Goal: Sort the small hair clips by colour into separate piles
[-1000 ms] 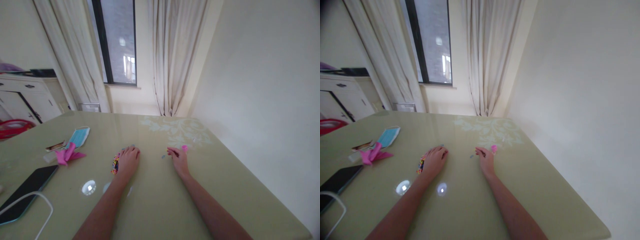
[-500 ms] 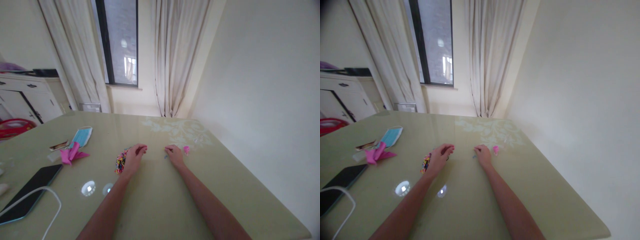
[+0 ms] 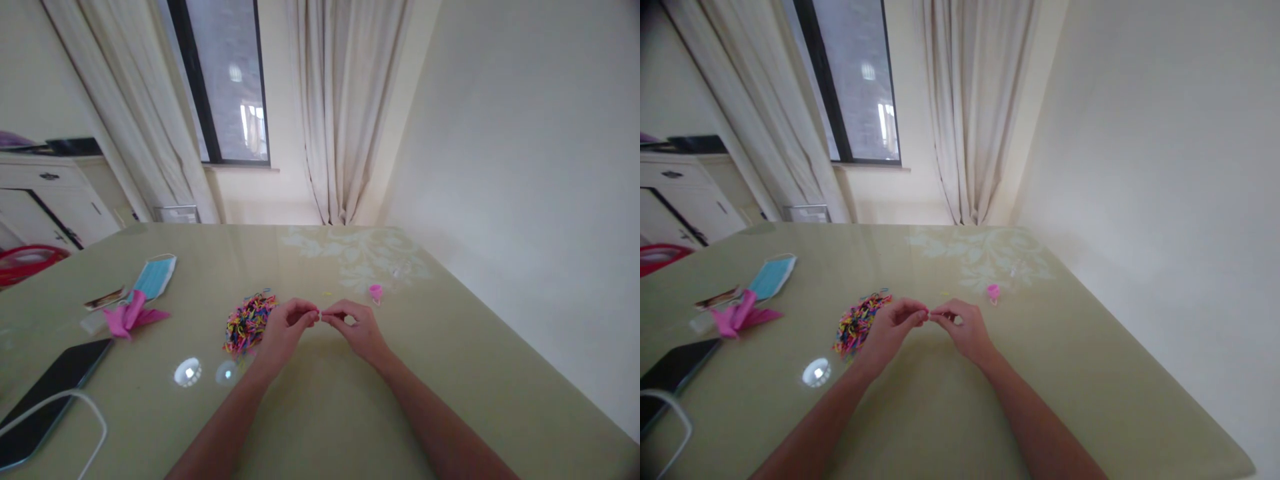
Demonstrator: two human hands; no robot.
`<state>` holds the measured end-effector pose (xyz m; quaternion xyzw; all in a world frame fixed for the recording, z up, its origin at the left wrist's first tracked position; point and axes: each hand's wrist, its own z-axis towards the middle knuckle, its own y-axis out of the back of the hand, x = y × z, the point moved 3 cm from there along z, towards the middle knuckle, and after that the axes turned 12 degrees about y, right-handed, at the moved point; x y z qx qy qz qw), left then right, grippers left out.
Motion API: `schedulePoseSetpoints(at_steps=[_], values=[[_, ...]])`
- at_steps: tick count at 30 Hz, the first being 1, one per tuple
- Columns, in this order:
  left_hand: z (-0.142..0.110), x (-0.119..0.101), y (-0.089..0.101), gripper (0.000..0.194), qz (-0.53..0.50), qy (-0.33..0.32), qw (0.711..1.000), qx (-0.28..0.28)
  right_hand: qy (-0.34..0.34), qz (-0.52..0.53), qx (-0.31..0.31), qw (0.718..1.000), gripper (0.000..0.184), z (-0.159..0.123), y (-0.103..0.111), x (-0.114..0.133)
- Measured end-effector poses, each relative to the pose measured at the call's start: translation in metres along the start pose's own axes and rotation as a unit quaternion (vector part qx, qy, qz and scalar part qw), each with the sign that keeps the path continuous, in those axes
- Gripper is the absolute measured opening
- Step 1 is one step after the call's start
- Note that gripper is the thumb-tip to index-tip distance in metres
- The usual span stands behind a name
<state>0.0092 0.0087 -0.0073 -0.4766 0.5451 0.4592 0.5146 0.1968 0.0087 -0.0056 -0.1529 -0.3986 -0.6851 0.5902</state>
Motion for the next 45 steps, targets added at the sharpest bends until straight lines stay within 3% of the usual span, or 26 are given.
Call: schedulePoseSetpoints(at_steps=[4,10,14,16,19,21,24,27,31,34,40,45], values=[[-0.005,-0.002,-0.001,0.026,-0.014,0.008,1.000,0.010,0.013,-0.010,-0.031,0.999,0.019,-0.001,0.002,0.007],[-0.007,-0.002,-0.002,0.024,0.018,-0.004,1.000,0.008,0.029,-0.005,-0.026,0.999,0.016,0.003,0.006,0.017],[-0.004,-0.004,0.011,0.023,0.134,-0.059,0.988,-0.051,-0.018,0.059,-0.070,0.996,0.015,0.009,0.022,0.026],[-0.003,-0.003,0.023,0.020,0.283,-0.095,0.948,-0.114,-0.043,0.124,-0.089,0.987,0.016,0.010,0.029,0.028],[0.001,0.003,0.040,0.024,0.508,-0.102,0.834,-0.189,-0.063,0.196,-0.122,0.971,0.016,0.010,0.035,0.029],[0.004,0.010,0.048,0.027,0.594,-0.080,0.776,-0.196,-0.068,0.220,-0.134,0.964,0.014,0.010,0.036,0.029],[0.010,0.017,0.054,0.029,0.650,-0.054,0.736,-0.181,-0.074,0.246,-0.141,0.956,0.014,0.010,0.034,0.030],[0.013,0.017,0.055,0.029,0.663,-0.041,0.726,-0.178,-0.073,0.277,-0.145,0.947,0.016,0.011,0.033,0.033],[0.013,0.014,0.055,0.029,0.645,-0.046,0.739,-0.187,-0.077,0.293,-0.148,0.941,0.017,0.012,0.033,0.032],[0.013,0.013,0.056,0.029,0.601,-0.060,0.769,-0.209,-0.095,0.275,-0.136,0.947,0.020,0.012,0.034,0.025],[0.017,0.010,0.068,0.026,0.381,-0.082,0.885,-0.255,-0.158,0.139,0.034,0.977,0.024,0.007,0.033,-0.005],[0.018,0.007,0.068,0.034,0.128,-0.052,0.966,-0.219,-0.169,0.003,0.105,0.980,0.018,-0.003,0.030,-0.030]])
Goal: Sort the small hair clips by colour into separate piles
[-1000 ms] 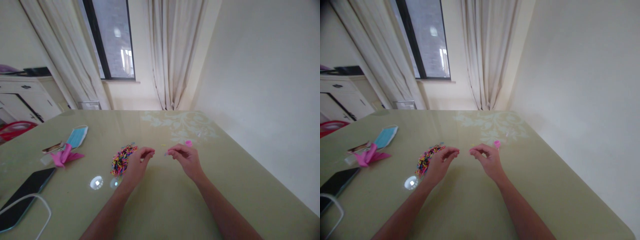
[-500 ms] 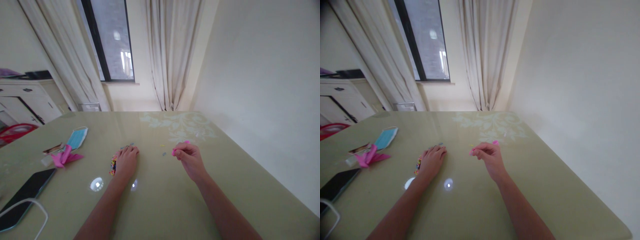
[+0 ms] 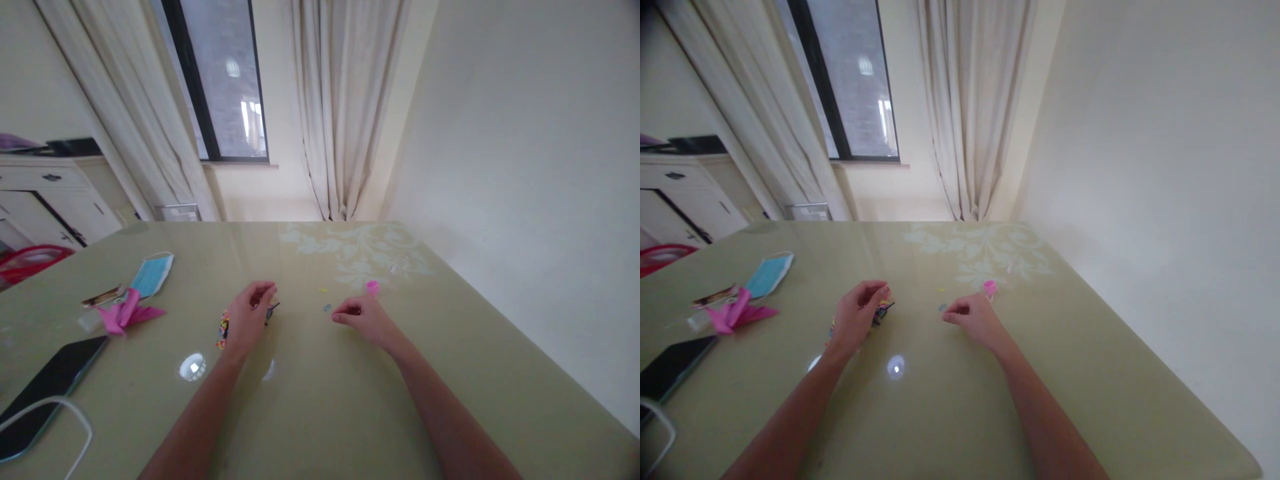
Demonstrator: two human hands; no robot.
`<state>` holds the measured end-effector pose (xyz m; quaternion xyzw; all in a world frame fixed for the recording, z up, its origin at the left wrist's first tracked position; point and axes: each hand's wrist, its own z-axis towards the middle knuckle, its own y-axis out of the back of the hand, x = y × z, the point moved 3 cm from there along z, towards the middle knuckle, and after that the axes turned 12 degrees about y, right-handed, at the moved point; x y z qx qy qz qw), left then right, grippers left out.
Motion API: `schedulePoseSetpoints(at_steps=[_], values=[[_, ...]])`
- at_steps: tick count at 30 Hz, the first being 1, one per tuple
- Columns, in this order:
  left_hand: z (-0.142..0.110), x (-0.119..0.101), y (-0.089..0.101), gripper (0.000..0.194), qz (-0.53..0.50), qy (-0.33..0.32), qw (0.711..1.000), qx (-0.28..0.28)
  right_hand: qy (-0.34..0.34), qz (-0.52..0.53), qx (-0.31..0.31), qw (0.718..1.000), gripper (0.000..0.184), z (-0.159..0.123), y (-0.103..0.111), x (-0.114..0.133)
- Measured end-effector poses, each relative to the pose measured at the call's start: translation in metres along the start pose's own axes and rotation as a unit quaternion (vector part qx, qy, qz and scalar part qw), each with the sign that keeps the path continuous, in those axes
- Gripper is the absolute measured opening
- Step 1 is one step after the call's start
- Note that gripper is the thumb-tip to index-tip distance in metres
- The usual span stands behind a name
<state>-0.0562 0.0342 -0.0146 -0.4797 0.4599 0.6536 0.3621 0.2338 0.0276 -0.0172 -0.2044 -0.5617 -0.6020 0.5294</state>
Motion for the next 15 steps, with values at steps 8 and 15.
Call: schedulePoseSetpoints(at_steps=[8,15], values=[[-0.012,-0.011,-0.011,0.051,-0.208,0.088,0.971,0.084,-0.018,-0.089,0.032,0.995,0.011,-0.003,-0.010,-0.001],[-0.019,-0.017,-0.019,0.047,-0.258,0.107,0.953,0.120,-0.032,-0.101,0.018,0.994,0.011,-0.003,-0.012,-0.003]])
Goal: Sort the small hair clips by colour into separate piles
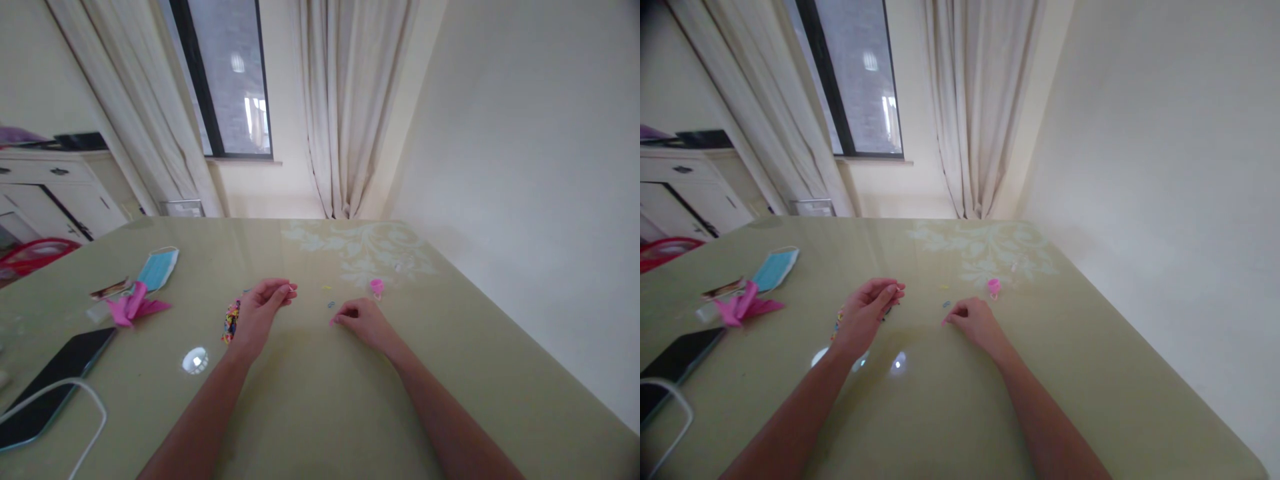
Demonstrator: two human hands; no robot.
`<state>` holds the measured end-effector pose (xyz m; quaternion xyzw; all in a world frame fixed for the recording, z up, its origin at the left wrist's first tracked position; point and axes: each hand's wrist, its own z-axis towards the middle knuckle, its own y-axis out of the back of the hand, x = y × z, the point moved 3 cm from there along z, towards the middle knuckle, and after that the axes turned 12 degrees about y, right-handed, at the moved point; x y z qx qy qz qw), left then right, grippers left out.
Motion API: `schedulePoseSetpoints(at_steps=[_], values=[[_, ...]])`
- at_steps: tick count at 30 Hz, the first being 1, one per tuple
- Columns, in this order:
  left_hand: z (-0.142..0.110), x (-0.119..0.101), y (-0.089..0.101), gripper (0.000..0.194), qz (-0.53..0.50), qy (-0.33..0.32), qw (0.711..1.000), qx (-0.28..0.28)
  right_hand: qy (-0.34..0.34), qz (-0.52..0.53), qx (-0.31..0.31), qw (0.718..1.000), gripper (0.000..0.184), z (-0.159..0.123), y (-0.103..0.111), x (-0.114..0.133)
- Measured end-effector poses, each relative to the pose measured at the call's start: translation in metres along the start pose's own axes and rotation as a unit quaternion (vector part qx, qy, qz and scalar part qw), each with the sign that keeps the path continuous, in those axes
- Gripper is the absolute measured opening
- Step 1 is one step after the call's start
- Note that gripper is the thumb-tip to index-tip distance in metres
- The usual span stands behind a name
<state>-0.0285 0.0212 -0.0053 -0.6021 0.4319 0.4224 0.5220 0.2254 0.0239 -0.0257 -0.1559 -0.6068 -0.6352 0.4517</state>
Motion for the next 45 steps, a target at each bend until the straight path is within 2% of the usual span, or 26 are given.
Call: schedulePoseSetpoints(at_steps=[6,16,22,25,29,31,34,41,43,45], values=[[-0.004,-0.002,-0.006,0.041,0.006,-0.014,1.000,0.009,0.009,-0.028,-0.004,1.000,0.009,0.000,-0.001,-0.001],[-0.004,0.013,-0.011,0.035,0.028,-0.002,0.999,0.042,-0.003,-0.099,0.019,0.995,0.005,-0.003,-0.002,0.010],[-0.012,0.007,-0.019,0.035,0.078,-0.004,0.995,0.055,0.018,-0.101,0.012,0.995,0.009,-0.003,-0.004,0.008],[-0.016,0.002,-0.024,0.031,0.108,-0.013,0.992,0.069,0.055,-0.061,-0.041,0.996,0.004,-0.001,-0.001,0.014],[-0.020,0.002,-0.031,0.025,0.129,-0.016,0.987,0.092,0.142,0.059,-0.121,0.981,0.017,-0.003,0.005,0.032],[-0.021,0.005,-0.033,0.023,0.128,-0.016,0.986,0.105,0.171,0.091,-0.133,0.972,0.021,-0.005,0.006,0.042],[-0.021,0.009,-0.035,0.022,0.128,-0.014,0.984,0.122,0.195,0.101,-0.135,0.966,0.016,-0.008,0.005,0.051],[-0.018,0.017,-0.036,0.024,0.139,-0.008,0.981,0.137,0.170,0.124,-0.138,0.968,0.022,-0.007,0.004,0.054],[-0.015,0.015,-0.031,0.024,0.172,-0.028,0.976,0.127,0.151,0.165,-0.138,0.965,0.023,-0.007,0.006,0.053],[-0.011,0.012,-0.022,0.019,0.256,-0.073,0.960,0.089,0.129,0.221,-0.142,0.956,0.024,-0.007,0.011,0.053]])
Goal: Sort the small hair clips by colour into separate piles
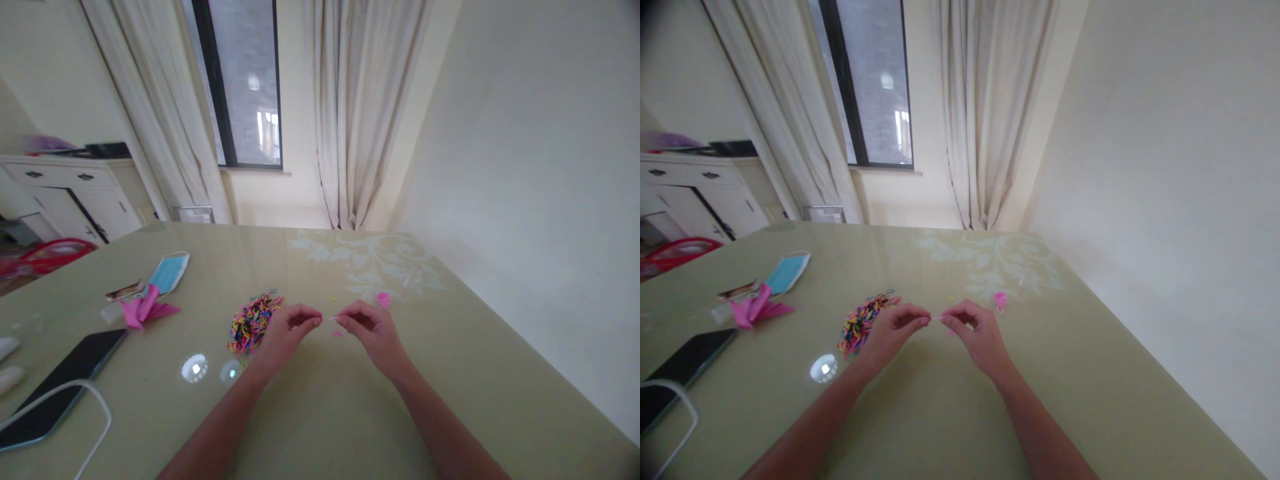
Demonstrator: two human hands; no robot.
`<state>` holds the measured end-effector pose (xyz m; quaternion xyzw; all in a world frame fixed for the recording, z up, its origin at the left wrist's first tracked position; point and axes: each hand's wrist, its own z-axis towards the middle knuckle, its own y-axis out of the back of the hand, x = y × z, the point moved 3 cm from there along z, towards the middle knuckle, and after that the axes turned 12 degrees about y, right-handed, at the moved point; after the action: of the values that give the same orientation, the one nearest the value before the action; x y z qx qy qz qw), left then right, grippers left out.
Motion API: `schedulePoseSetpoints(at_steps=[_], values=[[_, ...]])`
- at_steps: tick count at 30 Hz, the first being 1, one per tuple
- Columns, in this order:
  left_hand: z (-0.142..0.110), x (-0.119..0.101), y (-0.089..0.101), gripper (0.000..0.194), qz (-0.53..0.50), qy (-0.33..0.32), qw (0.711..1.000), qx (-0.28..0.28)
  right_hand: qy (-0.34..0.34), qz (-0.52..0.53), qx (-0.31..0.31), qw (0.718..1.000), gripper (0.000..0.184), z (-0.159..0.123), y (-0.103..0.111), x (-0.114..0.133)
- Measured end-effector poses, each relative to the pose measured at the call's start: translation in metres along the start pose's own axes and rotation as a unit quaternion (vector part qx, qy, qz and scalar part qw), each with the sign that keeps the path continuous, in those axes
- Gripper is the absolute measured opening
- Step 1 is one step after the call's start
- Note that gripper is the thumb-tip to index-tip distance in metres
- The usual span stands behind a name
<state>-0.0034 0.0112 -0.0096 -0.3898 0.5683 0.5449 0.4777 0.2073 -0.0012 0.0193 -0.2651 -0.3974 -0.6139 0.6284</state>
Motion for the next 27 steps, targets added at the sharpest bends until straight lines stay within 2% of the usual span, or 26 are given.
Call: schedulePoseSetpoints(at_steps=[2,4,6,7,11,17,23,27], values=[[0.002,0.003,0.014,0.015,0.157,-0.026,0.985,-0.068,-0.018,0.046,-0.024,0.998,0.025,0.001,0.005,0.002],[0.003,0.009,0.026,0.019,0.326,-0.013,0.937,-0.123,-0.024,0.074,-0.049,0.996,0.025,0.002,0.010,0.003],[0.005,0.017,0.033,0.028,0.437,0.021,0.890,-0.127,-0.028,0.089,-0.062,0.994,0.024,0.002,0.013,0.003],[0.005,0.021,0.035,0.031,0.465,0.035,0.877,-0.119,-0.030,0.094,-0.063,0.993,0.023,0.002,0.014,0.002],[0.010,0.026,0.037,0.032,0.489,0.053,0.865,-0.099,-0.042,0.101,-0.062,0.992,0.020,0.002,0.014,-0.005],[0.015,0.025,0.037,0.023,0.508,0.022,0.856,-0.098,-0.057,0.104,-0.058,0.991,0.022,0.001,0.015,-0.013],[0.018,0.028,0.043,0.023,0.454,-0.013,0.878,-0.153,-0.066,0.057,-0.041,0.995,0.026,0.003,0.020,-0.015],[0.020,0.028,0.048,0.023,0.411,-0.050,0.891,-0.186,-0.080,-0.036,0.029,0.996,0.024,0.006,0.026,-0.025]])
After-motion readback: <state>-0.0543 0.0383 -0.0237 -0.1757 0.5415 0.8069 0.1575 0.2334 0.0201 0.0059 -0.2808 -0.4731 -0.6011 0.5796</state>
